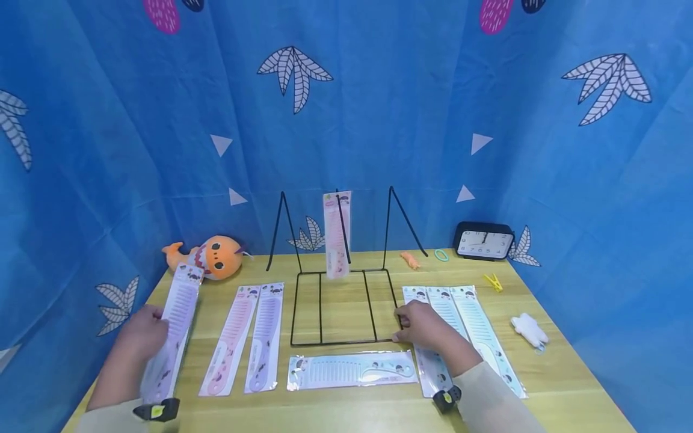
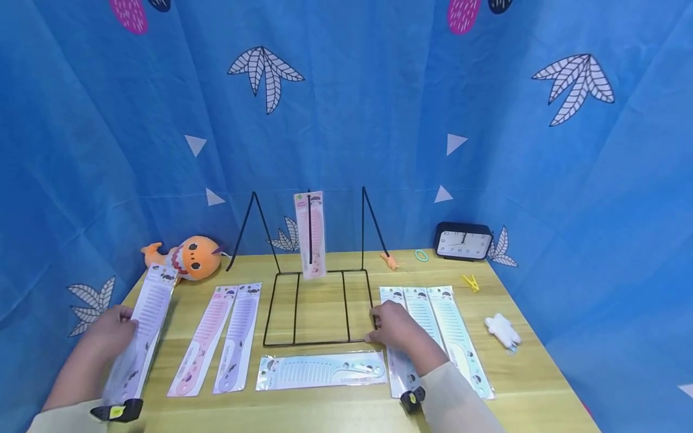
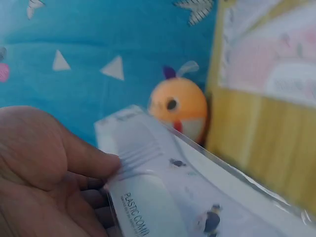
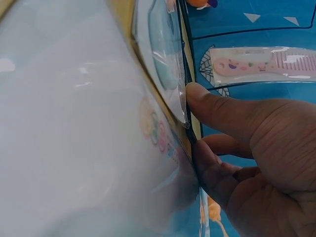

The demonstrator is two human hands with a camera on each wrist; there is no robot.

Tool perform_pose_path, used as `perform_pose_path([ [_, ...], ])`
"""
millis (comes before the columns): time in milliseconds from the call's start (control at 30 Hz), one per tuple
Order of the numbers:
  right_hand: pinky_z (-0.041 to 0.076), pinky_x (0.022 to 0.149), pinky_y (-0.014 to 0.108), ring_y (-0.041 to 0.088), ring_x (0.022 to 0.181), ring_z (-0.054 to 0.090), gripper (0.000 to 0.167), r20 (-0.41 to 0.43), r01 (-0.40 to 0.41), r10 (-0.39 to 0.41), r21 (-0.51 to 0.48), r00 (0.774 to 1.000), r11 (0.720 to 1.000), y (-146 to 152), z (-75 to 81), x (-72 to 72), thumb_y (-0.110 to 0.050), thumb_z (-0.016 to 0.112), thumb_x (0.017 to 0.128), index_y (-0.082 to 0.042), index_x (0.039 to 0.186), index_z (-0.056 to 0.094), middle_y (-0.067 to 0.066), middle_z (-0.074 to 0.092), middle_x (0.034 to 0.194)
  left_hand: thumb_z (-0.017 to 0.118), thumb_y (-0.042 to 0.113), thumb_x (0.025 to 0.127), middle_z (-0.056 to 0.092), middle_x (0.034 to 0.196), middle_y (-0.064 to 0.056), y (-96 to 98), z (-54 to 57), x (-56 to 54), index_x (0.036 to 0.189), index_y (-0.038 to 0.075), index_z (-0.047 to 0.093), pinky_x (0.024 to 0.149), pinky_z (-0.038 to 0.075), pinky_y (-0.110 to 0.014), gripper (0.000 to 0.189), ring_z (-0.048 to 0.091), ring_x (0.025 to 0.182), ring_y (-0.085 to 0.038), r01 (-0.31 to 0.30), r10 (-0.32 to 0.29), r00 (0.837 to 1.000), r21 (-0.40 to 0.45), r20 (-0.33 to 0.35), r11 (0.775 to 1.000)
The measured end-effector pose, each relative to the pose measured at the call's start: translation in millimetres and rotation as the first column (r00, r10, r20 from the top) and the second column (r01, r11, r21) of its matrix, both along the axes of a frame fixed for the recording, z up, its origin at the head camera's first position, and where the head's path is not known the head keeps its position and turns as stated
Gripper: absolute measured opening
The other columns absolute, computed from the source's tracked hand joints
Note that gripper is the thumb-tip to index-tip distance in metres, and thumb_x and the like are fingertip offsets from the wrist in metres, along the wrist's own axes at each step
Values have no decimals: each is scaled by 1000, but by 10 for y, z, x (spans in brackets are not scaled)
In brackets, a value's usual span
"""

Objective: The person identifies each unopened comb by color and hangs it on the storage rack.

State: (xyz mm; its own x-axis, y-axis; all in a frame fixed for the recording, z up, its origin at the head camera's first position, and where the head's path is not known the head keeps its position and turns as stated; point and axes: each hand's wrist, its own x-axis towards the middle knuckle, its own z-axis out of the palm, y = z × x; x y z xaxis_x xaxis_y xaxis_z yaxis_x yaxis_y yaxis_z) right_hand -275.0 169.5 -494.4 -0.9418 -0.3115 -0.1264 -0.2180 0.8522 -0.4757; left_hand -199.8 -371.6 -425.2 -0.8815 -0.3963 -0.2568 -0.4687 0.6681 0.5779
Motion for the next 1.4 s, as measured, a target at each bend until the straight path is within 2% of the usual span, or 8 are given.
perform_pose_path([
  [167, 55, 88, 44, 21, 94, 55, 60, 6, -6, 6, -4, 1000, 1000, 3, -34, -22, -21, 95, 85, -2, 137, 73, 6, 65, 104, 38, 16, 117, 51, 142, -31, 174, 141, -21, 155, -8, 38, 95, 54, -52, 45, 53, 122, -44, 55, -35, 979, 94, -199, 994],
  [267, 58, 95, 47, 20, 97, 58, 61, 15, 0, 1, -5, 1000, 1000, 2, -23, -21, -22, 95, 85, -1, 138, 72, 7, 68, 110, 44, 18, 118, 60, 137, -12, 286, 175, 20, 149, -2, 46, 94, 56, -31, 37, 58, 119, -26, 227, -138, 920, 214, -366, 950],
  [467, 57, 91, 46, 20, 95, 56, 60, 4, -4, 4, -11, 1000, 1000, 2, 2, -14, -21, 96, 85, -1, 137, 73, 7, 67, 108, 53, 4, 114, 71, 120, 9, 559, 216, 120, 128, 3, 59, 89, 58, -16, 15, 65, 106, -7, 615, -240, 692, 382, -681, 690],
  [567, 52, 84, 43, 21, 93, 54, 59, 4, -4, 4, -13, 1000, 1000, 4, 2, -14, -20, 95, 85, -1, 136, 73, 6, 64, 103, 52, -1, 113, 73, 121, 7, 663, 249, 124, 126, 4, 60, 91, 59, -18, 16, 66, 107, -9, 694, -283, 639, 376, -716, 614],
  [833, 59, 98, 50, 21, 98, 58, 62, 7, 5, -5, -14, 1000, 1000, 3, -3, -5, -21, 95, 85, -1, 139, 72, 9, 69, 114, 53, -1, 113, 71, 123, 6, 785, 248, 91, 128, -2, 61, 93, 59, -18, 17, 66, 109, -11, 739, -393, 607, 309, -690, 599],
  [1067, 56, 86, 43, 20, 92, 56, 59, 13, 5, -5, -12, 1000, 1000, -5, -33, -8, -21, 96, 85, -2, 137, 73, 6, 67, 105, 55, 2, 113, 64, 104, 0, 829, 189, 15, 119, -2, 62, 82, 57, -26, 11, 61, 96, -20, 754, -465, 580, 226, -669, 616],
  [1300, 47, 76, 38, 19, 85, 54, 58, 11, 1, -1, -9, 1000, 1000, -8, -36, -10, -21, 95, 85, -2, 136, 74, 4, 61, 93, 58, 9, 113, 65, 107, -3, 841, 168, 10, 121, -1, 62, 86, 57, -25, 13, 62, 100, -20, 700, -448, 660, 279, -603, 657],
  [1400, 53, 82, 40, 19, 89, 55, 60, 4, -1, 1, 1, 1000, 1000, -8, -36, -18, -22, 95, 86, -1, 137, 73, 4, 66, 100, 59, 11, 113, 66, 108, -3, 840, 153, 2, 121, 0, 63, 87, 58, -25, 15, 63, 101, -19, 688, -445, 678, 293, -585, 663],
])
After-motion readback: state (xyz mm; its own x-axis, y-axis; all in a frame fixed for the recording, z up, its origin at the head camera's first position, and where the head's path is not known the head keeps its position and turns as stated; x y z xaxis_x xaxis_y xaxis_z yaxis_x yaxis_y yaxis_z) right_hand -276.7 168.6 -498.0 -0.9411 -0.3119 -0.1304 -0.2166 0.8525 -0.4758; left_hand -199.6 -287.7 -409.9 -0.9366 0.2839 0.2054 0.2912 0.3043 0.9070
